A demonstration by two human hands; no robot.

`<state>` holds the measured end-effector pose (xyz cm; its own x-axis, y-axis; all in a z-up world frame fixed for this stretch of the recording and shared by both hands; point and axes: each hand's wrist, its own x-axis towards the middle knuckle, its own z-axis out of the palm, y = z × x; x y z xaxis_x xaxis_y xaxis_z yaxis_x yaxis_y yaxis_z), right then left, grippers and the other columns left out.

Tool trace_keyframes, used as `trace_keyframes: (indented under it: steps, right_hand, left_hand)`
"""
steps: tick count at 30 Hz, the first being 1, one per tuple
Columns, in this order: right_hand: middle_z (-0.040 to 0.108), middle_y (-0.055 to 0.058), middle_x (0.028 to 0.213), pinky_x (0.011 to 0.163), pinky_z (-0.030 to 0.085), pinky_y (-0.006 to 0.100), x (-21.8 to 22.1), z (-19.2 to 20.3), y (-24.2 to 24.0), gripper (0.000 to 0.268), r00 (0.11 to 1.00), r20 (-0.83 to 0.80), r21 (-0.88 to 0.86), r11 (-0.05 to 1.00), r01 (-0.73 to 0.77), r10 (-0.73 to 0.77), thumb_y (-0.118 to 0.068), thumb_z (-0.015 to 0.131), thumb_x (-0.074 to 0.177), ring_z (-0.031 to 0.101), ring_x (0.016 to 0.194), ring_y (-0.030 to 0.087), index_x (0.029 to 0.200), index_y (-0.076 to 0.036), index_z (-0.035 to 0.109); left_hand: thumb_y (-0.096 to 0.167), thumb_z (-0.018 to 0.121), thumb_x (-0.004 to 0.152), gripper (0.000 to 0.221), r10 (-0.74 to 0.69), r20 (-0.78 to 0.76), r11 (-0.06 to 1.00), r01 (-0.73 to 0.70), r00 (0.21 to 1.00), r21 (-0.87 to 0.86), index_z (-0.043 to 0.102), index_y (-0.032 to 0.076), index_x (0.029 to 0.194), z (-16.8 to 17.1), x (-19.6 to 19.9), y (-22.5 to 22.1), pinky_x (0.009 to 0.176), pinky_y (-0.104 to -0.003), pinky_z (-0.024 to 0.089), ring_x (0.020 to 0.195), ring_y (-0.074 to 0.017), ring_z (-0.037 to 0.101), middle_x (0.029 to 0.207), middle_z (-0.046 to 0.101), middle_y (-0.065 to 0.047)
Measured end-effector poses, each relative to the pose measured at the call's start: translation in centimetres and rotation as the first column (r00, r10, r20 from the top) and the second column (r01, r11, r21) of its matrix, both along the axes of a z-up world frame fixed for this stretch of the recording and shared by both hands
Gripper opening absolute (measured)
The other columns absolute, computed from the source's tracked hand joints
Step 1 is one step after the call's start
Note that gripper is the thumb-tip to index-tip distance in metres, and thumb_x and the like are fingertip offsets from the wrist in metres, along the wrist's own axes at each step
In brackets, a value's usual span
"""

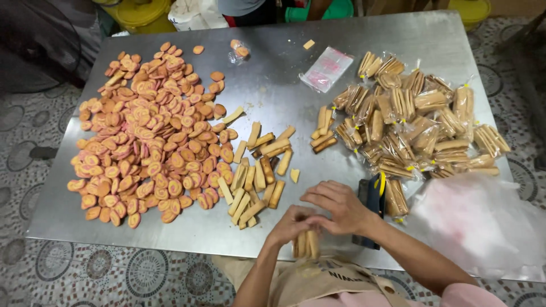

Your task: Packaging and sealing snack sticks in plastic bags on a metal production table

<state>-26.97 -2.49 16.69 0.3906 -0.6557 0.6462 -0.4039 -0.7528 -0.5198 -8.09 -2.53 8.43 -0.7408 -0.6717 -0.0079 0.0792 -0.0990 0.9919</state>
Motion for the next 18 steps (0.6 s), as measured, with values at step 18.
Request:
trace_keyframes:
  steps: [18]
  right_hand:
    - [0.032, 0.014, 0.164, 0.112, 0.028, 0.064, -2.9, -1.5, -1.9, 0.066, 0.529, -0.804, -0.005, 0.886, -0.463, 0.272, -0.023, 0.059, 0.086, 0.027, 0.148, 0.045, 0.150, -0.017, 0.046]
  left_hand:
    - [0.002, 0.077, 0.090, 0.038, -0.177, -0.337, 0.920, 0.277, 0.925, 0.276, 0.060, -0.001, 0.125, -4.5, -0.4, -1.8, 0.077, -0.039, 0.065, 0.084, -0.0301, 0.075, 0.093, 0.074, -0.020]
